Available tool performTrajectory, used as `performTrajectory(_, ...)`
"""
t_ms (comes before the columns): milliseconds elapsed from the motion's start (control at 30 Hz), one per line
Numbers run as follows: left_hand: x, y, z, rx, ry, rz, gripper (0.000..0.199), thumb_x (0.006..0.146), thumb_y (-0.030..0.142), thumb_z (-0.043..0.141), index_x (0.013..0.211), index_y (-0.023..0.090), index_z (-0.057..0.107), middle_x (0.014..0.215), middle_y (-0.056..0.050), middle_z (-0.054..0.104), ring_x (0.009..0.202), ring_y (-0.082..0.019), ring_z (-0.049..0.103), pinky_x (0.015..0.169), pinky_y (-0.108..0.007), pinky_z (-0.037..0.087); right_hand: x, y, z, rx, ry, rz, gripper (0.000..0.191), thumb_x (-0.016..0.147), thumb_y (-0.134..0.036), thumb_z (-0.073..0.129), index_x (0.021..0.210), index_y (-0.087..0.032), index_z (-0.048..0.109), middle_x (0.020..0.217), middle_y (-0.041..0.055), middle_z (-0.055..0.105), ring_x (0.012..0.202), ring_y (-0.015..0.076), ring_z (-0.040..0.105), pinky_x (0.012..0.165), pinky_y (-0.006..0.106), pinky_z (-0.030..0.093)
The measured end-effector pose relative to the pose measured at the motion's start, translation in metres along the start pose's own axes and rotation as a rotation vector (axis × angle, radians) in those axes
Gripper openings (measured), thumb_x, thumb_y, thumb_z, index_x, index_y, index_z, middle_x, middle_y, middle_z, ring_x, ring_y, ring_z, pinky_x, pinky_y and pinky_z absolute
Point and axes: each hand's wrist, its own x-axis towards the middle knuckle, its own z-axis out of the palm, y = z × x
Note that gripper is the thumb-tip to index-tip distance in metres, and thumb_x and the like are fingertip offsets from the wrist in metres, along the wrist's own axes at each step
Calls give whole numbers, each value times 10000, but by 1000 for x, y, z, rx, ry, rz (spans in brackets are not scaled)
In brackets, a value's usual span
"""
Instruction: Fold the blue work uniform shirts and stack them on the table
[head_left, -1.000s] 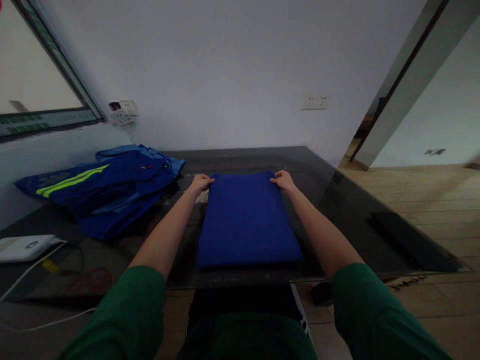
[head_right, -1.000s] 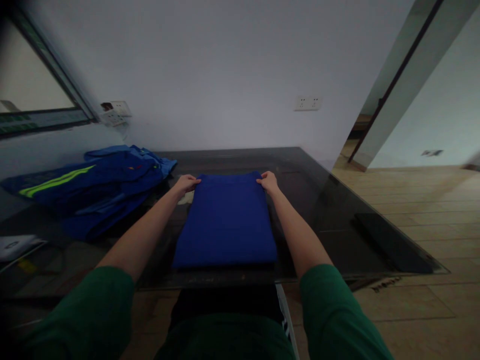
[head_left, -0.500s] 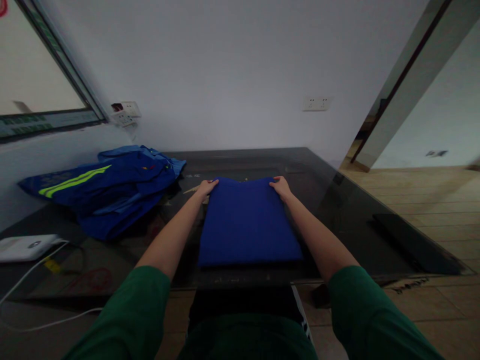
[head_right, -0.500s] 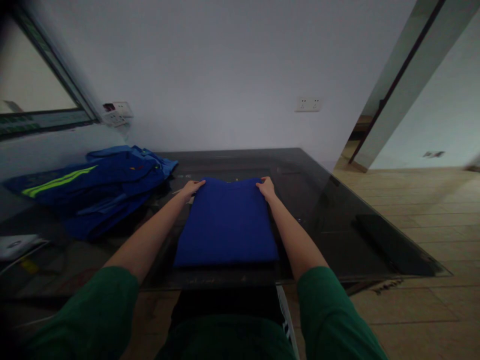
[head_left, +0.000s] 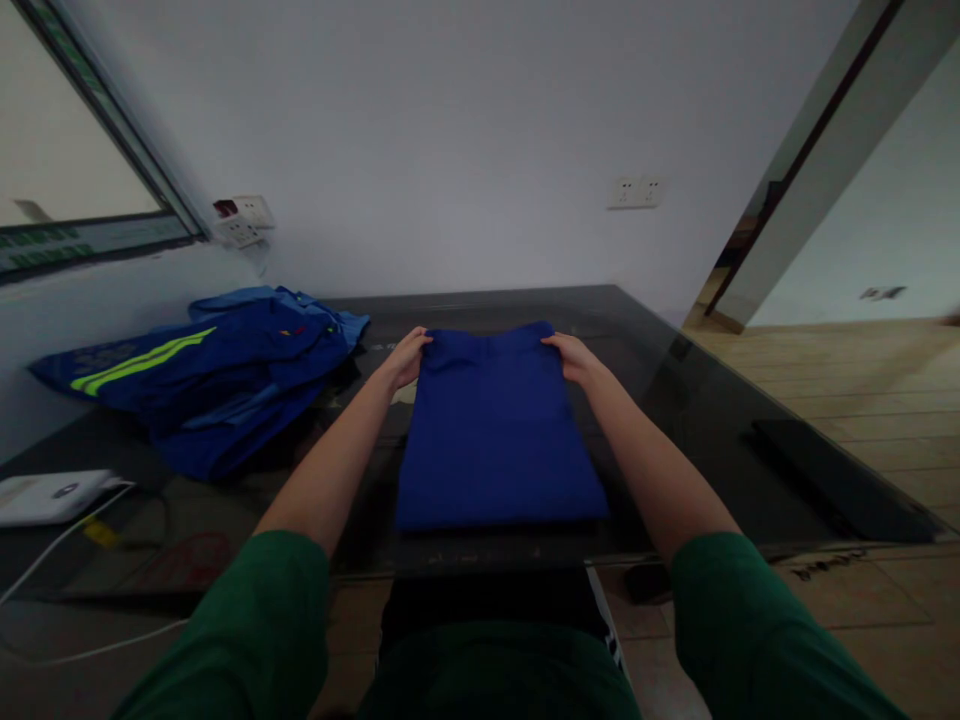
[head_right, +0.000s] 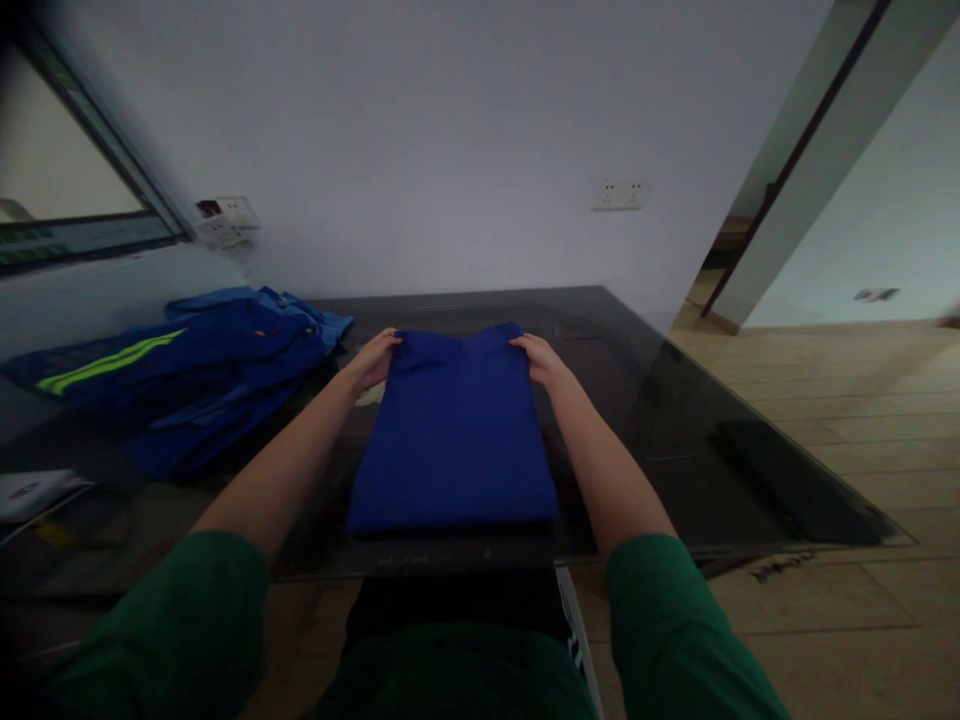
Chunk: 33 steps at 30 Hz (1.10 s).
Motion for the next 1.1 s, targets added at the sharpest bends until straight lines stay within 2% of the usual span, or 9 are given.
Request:
performTrajectory(133, 5, -11, 0, 48, 51, -68, 251, 897, 227, 476, 1133, 173, 540, 918, -60, 668, 735, -132, 637, 686, -241, 510, 1, 5, -5, 63, -49, 91, 310, 852, -167, 498, 1150, -166, 582, 1015, 102, 692, 803, 159, 655, 723, 280, 531)
performTrajectory(300, 7, -37, 6, 184, 138, -185, 430, 787, 244, 684, 1167, 124, 519, 876, -103, 686, 717, -190, 655, 641, -277, 486, -4, 30, 7, -9, -4, 208, 449, 754, -142, 612, 1200, -129, 558, 859, 90, 682, 677, 171, 620, 653, 326, 518)
performTrajectory(400, 9, -41, 5, 233, 128, -180, 339, 815, 295, 656, 1093, 115, 585, 893, -120, 700, 752, -202, 668, 659, -281, 488, -3, 35, 10, -51, 19, 183, 439, 788, -200, 594, 1221, -142, 557, 831, 66, 669, 660, 160, 611, 651, 320, 511)
performTrajectory(533, 10, -38, 3, 306, 87, -89, 245, 851, 237, 581, 1072, 150, 639, 948, -89, 703, 817, -175, 664, 718, -259, 493, 0, 30, 8, -119, 28, 80, 443, 814, -193, 549, 1257, -194, 542, 865, 42, 666, 714, 148, 625, 683, 292, 509)
performTrajectory(700, 5, -37, 5, 483, 151, 45, 250, 824, 210, 607, 1068, 167, 645, 1060, -105, 661, 1015, -223, 611, 892, -316, 452, -8, 29, 11, -314, 106, -11, 404, 762, -113, 575, 1161, -172, 607, 934, 65, 644, 886, 196, 617, 839, 344, 486)
performTrajectory(800, -4, -31, 7, 577, 209, 99, 320, 830, 234, 604, 1148, 196, 602, 1218, -136, 585, 1181, -279, 512, 1008, -413, 369, -16, 24, 15, -426, 160, -50, 379, 775, -85, 542, 1136, -171, 622, 1104, 115, 598, 1061, 247, 560, 952, 405, 427)
performTrajectory(900, -19, -21, 10, 750, 250, 214, 404, 847, 270, 573, 1249, 245, 544, 1368, -131, 472, 1302, -304, 381, 1079, -475, 261, -28, 11, 25, -554, 187, -150, 420, 830, -117, 491, 1237, -181, 574, 1294, 153, 496, 1218, 292, 451, 1011, 436, 377)
performTrajectory(1000, -39, -17, 21, 950, 88, 356, 370, 902, 334, 475, 1258, 285, 562, 1413, -83, 452, 1341, -279, 340, 1120, -457, 194, -44, -1, 42, -748, 34, -332, 424, 903, -223, 440, 1313, -161, 533, 1361, 166, 468, 1286, 298, 397, 1050, 431, 348)
performTrajectory(1100, -53, -26, 36, 1028, -124, 332, 451, 939, 411, 380, 1374, 328, 467, 1513, -54, 348, 1417, -292, 224, 1141, -500, 119, -62, -1, 56, -887, -181, -348, 479, 947, -351, 400, 1385, -172, 477, 1455, 164, 401, 1362, 318, 322, 1094, 478, 288)
